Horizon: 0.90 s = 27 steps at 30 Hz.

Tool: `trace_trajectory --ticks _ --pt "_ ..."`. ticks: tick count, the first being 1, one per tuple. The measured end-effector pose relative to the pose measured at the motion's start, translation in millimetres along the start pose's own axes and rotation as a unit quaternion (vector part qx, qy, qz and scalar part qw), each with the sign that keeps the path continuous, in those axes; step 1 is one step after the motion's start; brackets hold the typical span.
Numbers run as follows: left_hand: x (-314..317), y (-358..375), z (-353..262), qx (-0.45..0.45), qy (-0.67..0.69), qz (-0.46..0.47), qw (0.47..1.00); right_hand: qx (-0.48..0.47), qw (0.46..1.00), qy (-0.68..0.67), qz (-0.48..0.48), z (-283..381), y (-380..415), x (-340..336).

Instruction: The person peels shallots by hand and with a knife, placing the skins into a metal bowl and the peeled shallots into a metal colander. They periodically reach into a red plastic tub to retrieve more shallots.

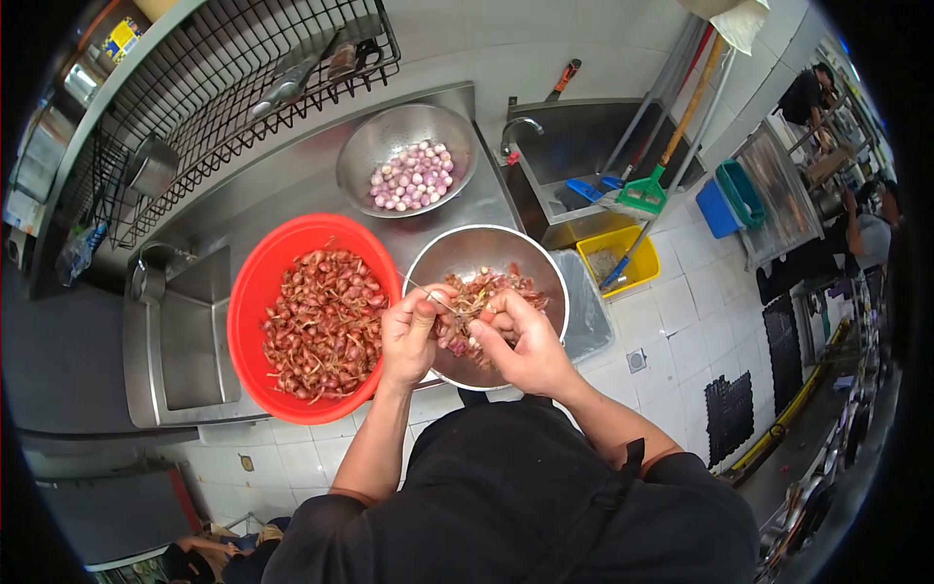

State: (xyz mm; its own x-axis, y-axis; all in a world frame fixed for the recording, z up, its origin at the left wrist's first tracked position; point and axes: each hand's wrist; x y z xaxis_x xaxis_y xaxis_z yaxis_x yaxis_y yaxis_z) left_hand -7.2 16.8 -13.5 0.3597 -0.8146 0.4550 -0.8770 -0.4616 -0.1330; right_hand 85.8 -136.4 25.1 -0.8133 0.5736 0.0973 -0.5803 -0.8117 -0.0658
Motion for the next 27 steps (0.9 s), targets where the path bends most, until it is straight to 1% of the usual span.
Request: trace_trajectory --ticks 2,3,5,6,8,9,11,15,17,18,20,21,23,27 --pt "6 -3 -2 0.022 0.060 0.003 0.998 -0.007 1.000 -0.026 0.005 -3 -1 -1" --pt "7 -4 -4 0.023 0.060 0.004 0.998 -0.008 1.000 -0.025 0.005 -3 -2 -1" --pt "7 -5 -8 -0.012 0.039 0.010 0.999 -0.012 0.999 -0.040 -0.010 -5 -3 -2" --pt "7 -5 -7 -0.012 0.039 0.010 0.999 -0.012 0.999 -0.040 -0.010 -6 -4 -1" --pt "7 -4 -5 -0.042 0.121 -0.015 0.992 -0.021 0.999 -0.024 -0.016 -8 -5 1" --pt "9 -3 -5 -0.042 0.121 -0.016 0.992 -0.020 0.999 -0.024 -0.016 -7 -6 2" --pt "15 -4 -6 -0.009 0.151 -0.053 0.987 -0.034 0.999 -0.002 -0.016 -4 -8 3" --pt "15 -4 0 0.000 0.113 -0.076 0.991 -0.064 0.997 0.039 -0.018 -4 -12 3" --pt "15 -5 2 0.033 0.076 -0.087 0.993 -0.070 0.995 0.060 -0.024 -4 -12 4" --pt "15 -4 3 0.033 0.075 -0.089 0.993 -0.069 0.996 0.060 -0.022 -3 -12 5" --pt "15 -6 5 0.035 0.099 -0.093 0.990 -0.124 0.984 0.117 -0.057 -1 -14 5" --pt "17 -6 3 0.035 0.099 -0.093 0.990 -0.124 0.984 0.117 -0.057 1 -15 6" --pt "25 -5 -2 0.044 0.085 -0.111 0.989 -0.207 0.959 0.184 -0.062 3 -18 7" --pt "27 -5 -2 0.068 0.070 -0.124 0.987 -0.219 0.956 0.189 -0.049 0 -19 8"
Point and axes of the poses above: each hand's wrist, its own y-axis away from the middle knuckle, its own x-axis out of the palm, z = x × y, and after that the axes turned 1 degree about -y, right-handed
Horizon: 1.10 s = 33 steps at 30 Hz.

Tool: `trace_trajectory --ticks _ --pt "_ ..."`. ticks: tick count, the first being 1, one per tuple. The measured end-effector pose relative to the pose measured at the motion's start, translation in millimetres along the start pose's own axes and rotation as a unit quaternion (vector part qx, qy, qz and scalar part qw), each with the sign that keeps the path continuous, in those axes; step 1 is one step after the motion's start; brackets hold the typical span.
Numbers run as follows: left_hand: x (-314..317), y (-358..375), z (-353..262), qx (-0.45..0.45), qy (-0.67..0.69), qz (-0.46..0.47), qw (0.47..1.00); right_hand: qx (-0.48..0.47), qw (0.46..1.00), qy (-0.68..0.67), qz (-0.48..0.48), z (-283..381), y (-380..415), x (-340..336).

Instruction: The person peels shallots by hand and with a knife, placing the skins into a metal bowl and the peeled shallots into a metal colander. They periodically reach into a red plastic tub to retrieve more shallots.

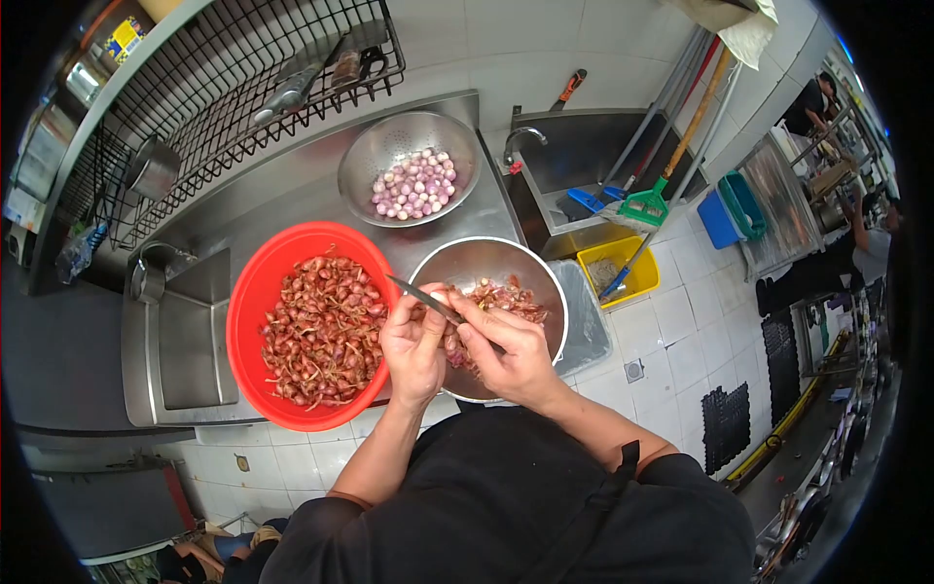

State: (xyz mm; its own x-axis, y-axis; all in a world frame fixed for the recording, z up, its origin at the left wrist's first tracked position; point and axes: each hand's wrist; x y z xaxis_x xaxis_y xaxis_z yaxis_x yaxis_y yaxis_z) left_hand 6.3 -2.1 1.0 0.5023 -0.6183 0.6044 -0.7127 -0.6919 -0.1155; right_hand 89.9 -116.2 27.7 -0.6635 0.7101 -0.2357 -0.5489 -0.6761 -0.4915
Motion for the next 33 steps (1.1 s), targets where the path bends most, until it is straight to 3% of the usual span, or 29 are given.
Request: trace_trajectory --ticks 6,11,15,16,20,23,25,26,28,29,33 --pt "-7 0 -1 0.005 -0.024 0.034 0.999 0.053 0.996 -0.066 0.012 -3 -1 -4" --pt "-5 1 -9 -0.021 -0.026 0.036 0.999 0.212 0.957 -0.198 0.009 -14 -3 -15" --pt "-8 1 -9 -0.018 -0.062 0.032 0.997 0.218 0.961 -0.163 0.055 16 -4 -15" --pt "-11 2 -6 0.005 -0.093 0.031 0.995 0.122 0.984 -0.130 0.001 5 1 -1" --pt "-10 4 -4 0.041 -0.117 0.022 0.992 0.050 0.994 -0.095 -0.002 3 2 5" --pt "-8 4 -12 0.018 -0.106 0.042 0.993 0.079 0.990 -0.113 0.004 5 3 3" --pt "-12 3 -11 0.002 -0.073 0.047 0.996 0.181 0.963 -0.198 0.021 9 4 -1" --pt "-14 3 -10 -0.015 -0.041 0.052 0.998 0.181 0.963 -0.198 0.022 10 3 -3" --pt "-22 2 -12 -0.033 -0.013 0.080 0.996 0.269 0.915 -0.301 0.000 11 -2 -7" --pt "-23 2 -13 -0.053 0.015 0.109 0.992 0.269 0.915 -0.300 0.001 6 -3 -10" --pt "-20 0 -17 -0.086 0.072 0.080 0.990 0.268 0.931 -0.247 0.024 2 -4 -13"
Point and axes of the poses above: each hand's wrist, its own y-axis away from the middle knuckle, its own x-axis out of the palm, z = x × y, and after that the axes turned 1 degree about -y, right-handed
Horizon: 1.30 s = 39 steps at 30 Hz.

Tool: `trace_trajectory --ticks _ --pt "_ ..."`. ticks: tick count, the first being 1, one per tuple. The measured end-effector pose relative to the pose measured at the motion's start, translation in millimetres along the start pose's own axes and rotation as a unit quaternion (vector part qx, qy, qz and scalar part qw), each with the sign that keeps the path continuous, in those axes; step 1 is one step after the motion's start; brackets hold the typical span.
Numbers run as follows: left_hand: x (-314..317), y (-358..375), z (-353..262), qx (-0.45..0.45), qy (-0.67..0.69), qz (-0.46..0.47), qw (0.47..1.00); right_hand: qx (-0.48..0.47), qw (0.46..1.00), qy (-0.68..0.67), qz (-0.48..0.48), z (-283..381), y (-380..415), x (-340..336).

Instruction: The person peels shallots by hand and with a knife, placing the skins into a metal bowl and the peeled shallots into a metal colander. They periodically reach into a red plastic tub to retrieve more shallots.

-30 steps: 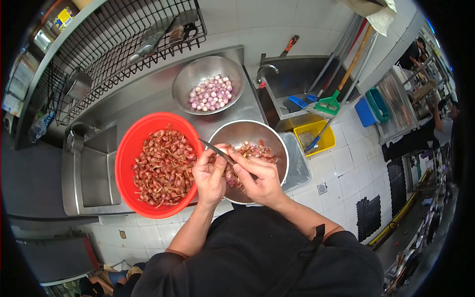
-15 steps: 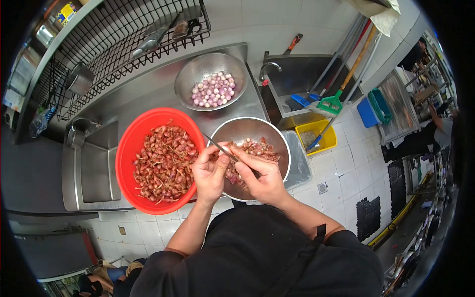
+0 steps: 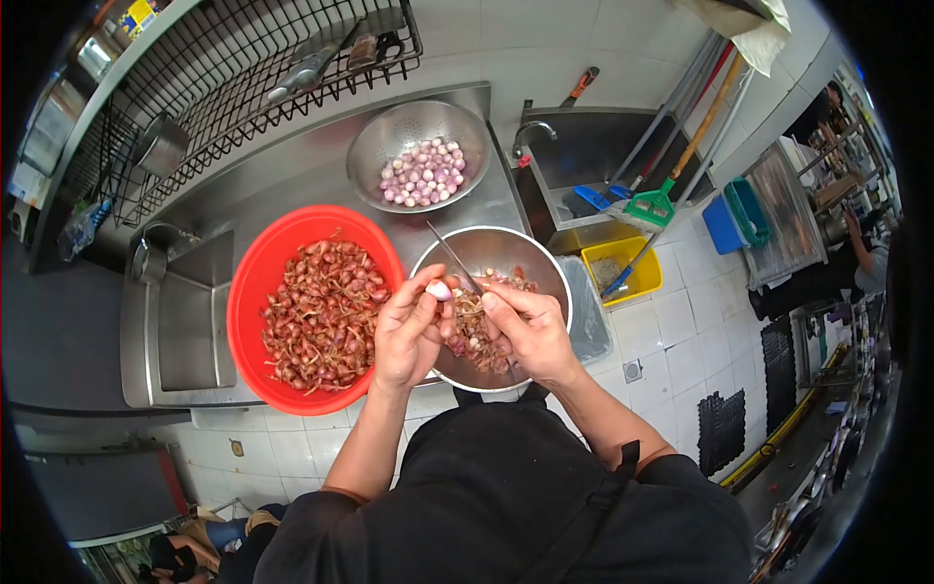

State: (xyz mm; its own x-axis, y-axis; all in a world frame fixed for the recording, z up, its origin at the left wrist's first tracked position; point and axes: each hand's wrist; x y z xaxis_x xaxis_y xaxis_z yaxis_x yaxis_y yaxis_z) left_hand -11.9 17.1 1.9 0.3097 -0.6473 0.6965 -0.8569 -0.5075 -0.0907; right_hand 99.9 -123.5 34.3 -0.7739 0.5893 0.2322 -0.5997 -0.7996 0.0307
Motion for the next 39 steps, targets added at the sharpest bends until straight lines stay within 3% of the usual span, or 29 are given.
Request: trace_trajectory --ticks 3,5,9,12,14,18,24,28,33,35,39 --pt "0 0 0 -0.009 0.029 -0.019 0.999 -0.014 0.999 0.036 -0.030 -8 -1 -2" --pt "-1 0 1 0.009 -0.014 -0.015 1.000 -0.132 0.979 0.156 -0.019 -37 -12 -11" --pt "-5 1 2 0.036 -0.140 -0.037 0.989 -0.054 0.991 0.126 -0.011 -12 3 -6" --pt "-5 3 2 0.056 -0.192 -0.027 0.979 -0.094 0.985 0.141 0.043 -1 7 2" --pt "0 4 1 0.069 -0.201 -0.019 0.977 -0.209 0.956 0.198 0.050 -5 3 5" --pt "-2 3 0 0.085 -0.212 -0.012 0.974 -0.230 0.952 0.192 0.053 -7 2 6" --pt "1 2 -7 0.096 -0.269 0.001 0.958 -0.151 0.976 0.145 0.061 2 1 5" --pt "-4 3 -5 0.084 -0.256 0.003 0.963 -0.183 0.969 0.149 0.068 -5 -1 4" --pt "5 3 -9 0.060 -0.237 0.007 0.970 -0.078 0.995 0.019 0.057 -12 -2 6" --pt "6 1 -7 0.034 -0.148 -0.012 0.988 -0.085 0.995 0.021 0.044 -13 -1 9" --pt "7 0 2 0.057 -0.170 -0.033 0.983 -0.121 0.990 0.075 0.015 -15 -3 14"
Point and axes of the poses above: each hand's wrist, its own y-axis away from the middle knuckle, its own x-axis out of the palm, z = x × y, and after that the axes turned 1 degree about -y, right-handed
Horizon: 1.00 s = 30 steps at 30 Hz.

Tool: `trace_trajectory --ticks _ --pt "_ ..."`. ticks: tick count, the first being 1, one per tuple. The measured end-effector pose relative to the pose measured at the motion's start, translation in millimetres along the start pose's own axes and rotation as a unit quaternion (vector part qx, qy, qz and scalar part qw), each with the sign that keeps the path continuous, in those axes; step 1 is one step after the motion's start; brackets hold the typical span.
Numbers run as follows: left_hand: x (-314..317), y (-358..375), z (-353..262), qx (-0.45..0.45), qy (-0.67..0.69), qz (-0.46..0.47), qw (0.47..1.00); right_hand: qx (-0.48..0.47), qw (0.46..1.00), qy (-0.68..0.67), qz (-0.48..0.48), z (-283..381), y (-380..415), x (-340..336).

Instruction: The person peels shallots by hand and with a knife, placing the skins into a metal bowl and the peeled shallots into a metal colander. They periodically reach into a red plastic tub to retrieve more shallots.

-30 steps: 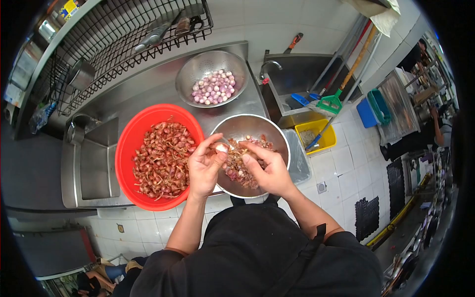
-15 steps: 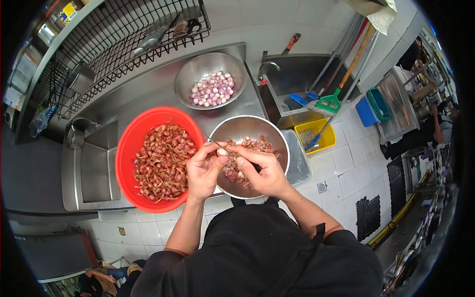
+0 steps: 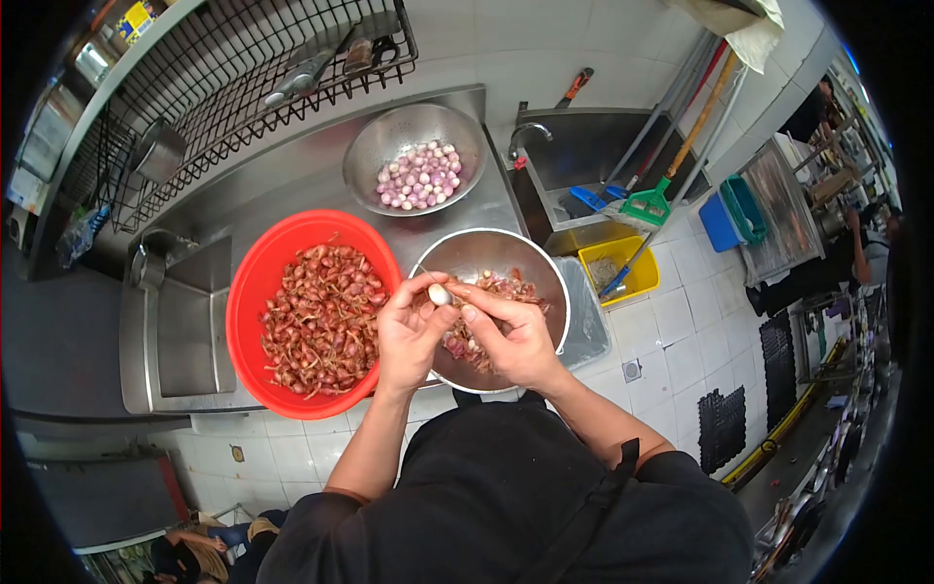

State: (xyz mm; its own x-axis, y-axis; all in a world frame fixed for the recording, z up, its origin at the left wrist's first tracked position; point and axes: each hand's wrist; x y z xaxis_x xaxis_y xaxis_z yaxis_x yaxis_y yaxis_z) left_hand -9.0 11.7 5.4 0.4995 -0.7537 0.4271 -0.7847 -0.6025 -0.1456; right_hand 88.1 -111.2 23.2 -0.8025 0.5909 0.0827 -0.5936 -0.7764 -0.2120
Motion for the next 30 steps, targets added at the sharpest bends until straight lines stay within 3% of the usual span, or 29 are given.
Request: trace_trajectory --ticks 6,11,17,20,22,26,29,30 --pt "-7 1 3 -0.010 -0.040 0.025 0.999 -0.029 0.998 0.039 -0.032 -1 -6 -6" --pt "-2 -3 -5 -0.072 0.116 0.022 0.990 -0.014 0.999 0.013 -0.029 1 -8 -12" --pt "-23 -6 20 -0.046 0.106 0.051 0.992 -0.025 0.998 0.050 -0.011 4 -5 -10" --pt "-16 -7 13 -0.046 0.180 0.015 0.982 -0.017 0.996 0.046 -0.070 -4 -6 -15" --pt "-16 -7 9 -0.063 0.197 0.005 0.978 0.071 0.991 0.002 -0.109 -9 -7 -23" --pt "-14 -7 8 -0.088 0.213 -0.011 0.973 0.052 0.992 0.038 -0.105 -29 -5 -33" --pt "-17 -8 13 -0.108 0.249 -0.022 0.962 0.043 0.985 0.151 -0.070 -41 0 -42" --pt "-15 -12 11 -0.107 0.248 -0.020 0.963 0.092 0.980 0.174 -0.018 -39 2 -44"
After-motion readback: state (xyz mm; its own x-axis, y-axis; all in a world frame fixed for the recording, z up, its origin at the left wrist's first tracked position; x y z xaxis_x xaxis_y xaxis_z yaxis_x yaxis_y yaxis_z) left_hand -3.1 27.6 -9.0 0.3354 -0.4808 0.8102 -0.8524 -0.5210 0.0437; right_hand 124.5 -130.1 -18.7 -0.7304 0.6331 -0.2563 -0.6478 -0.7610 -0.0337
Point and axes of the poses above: each hand's wrist, its own y-axis away from the middle knuckle, its own x-axis out of the palm, z = x × y, and after that the axes turned 1 degree about -y, right-handed
